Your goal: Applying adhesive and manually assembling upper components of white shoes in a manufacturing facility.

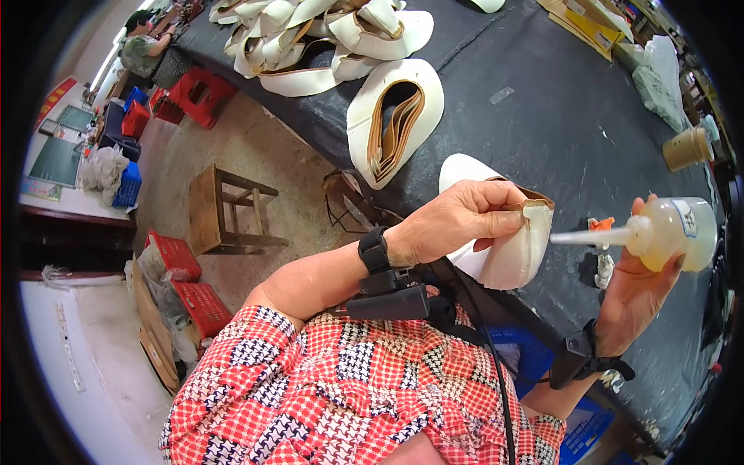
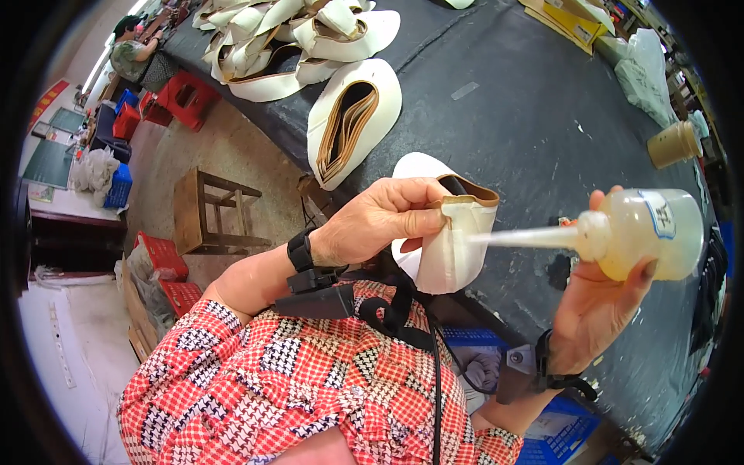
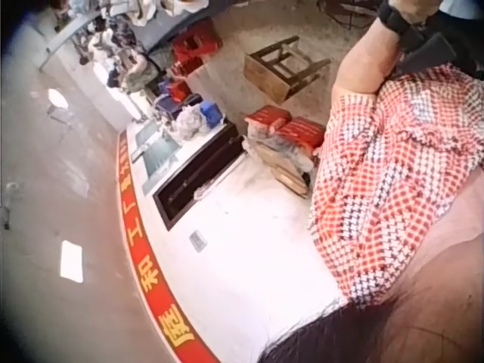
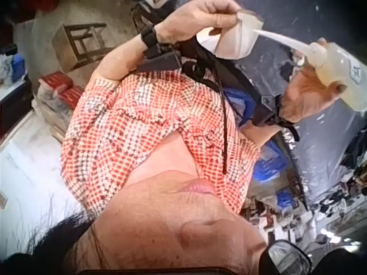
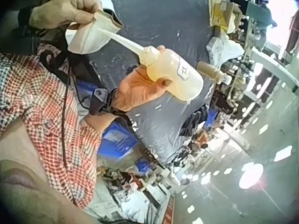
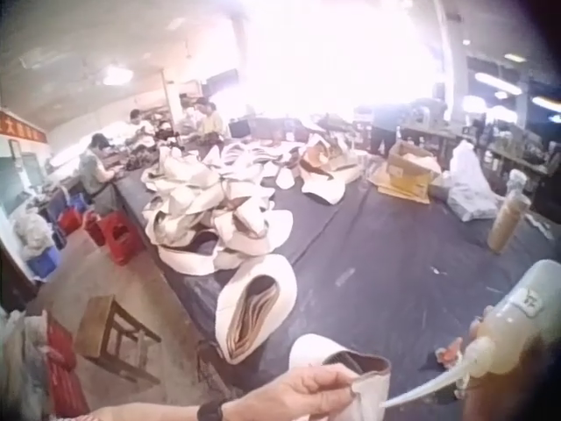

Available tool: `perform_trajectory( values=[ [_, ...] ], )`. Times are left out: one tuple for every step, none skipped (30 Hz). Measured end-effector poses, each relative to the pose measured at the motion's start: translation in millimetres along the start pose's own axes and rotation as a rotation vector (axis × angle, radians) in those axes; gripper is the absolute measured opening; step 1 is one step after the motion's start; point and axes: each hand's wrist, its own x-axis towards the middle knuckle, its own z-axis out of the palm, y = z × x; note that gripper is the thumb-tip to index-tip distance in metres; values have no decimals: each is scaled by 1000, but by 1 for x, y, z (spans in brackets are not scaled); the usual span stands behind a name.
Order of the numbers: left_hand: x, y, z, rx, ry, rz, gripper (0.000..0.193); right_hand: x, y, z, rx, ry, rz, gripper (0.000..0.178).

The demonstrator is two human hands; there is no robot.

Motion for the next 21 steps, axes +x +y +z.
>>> perform_trajectory(
  values=[
    [-1, -1, -1, 14, -1, 6, 19, 0, 2, 3, -90, 38, -45, 69],
    [-3, -1, -2, 28, -1, 13, 20, -1, 3, 6, -181, 76, -89, 67],
    [-3, -1, -2, 27, -7, 11, 20, -3, 5, 6, -165, 56, -82, 63],
    [-5, -1, -2, 31, -5, 17, 21, -5, 8, 6, -166, 60, -85, 63],
    [-5, -1, -2, 35, -2, 24, 22, -7, 10, 6, -178, 100, -89, 62],
    [-6, -2, -2, 33, 5, 21, 22, -7, 14, 7, -189, 138, -82, 62],
    [-5, -2, -1, 41, 12, 23, 23, -7, 16, 8, -188, 137, -74, 62],
    [-5, -2, -1, 49, 19, 25, 23, -6, 19, 9, -193, 145, -79, 62],
    [-6, -1, 0, 47, 19, 24, 23, -5, 19, 9, -199, 156, -91, 61],
    [-7, 0, 1, 86, 24, 27, 22, -6, 20, 10, -201, 158, -89, 61],
    [-8, 1, 2, 124, 30, 30, 22, -6, 21, 11, -224, 167, -103, 61],
    [-8, 2, 3, 122, 30, 28, 22, -6, 21, 11, -248, 177, -118, 61],
    [-8, 2, 4, 121, 43, 32, 22, -7, 20, 11, -249, 179, -116, 61],
    [-8, 2, 5, 120, 55, 36, 22, -7, 19, 11, -238, 187, -101, 60],
    [-8, 1, 5, 118, 57, 33, 22, -7, 18, 11, -226, 194, -86, 60],
    [-7, -1, 6, 95, 67, 37, 22, -7, 18, 11, -226, 195, -83, 60],
    [-6, -2, 7, 73, 77, 42, 23, -7, 19, 11, -248, 197, -90, 58],
    [-5, -3, 7, 73, 79, 40, 23, -5, 20, 11, -268, 197, -99, 57],
    [-5, -4, 7, 86, 80, 47, 23, -5, 20, 10, -267, 197, -97, 57],
    [-4, -5, 8, 100, 80, 54, 23, -4, 21, 10, -273, 202, -91, 56],
    [-3, -6, 9, 100, 81, 50, 23, -4, 21, 9, -279, 209, -84, 55]
  ],
)
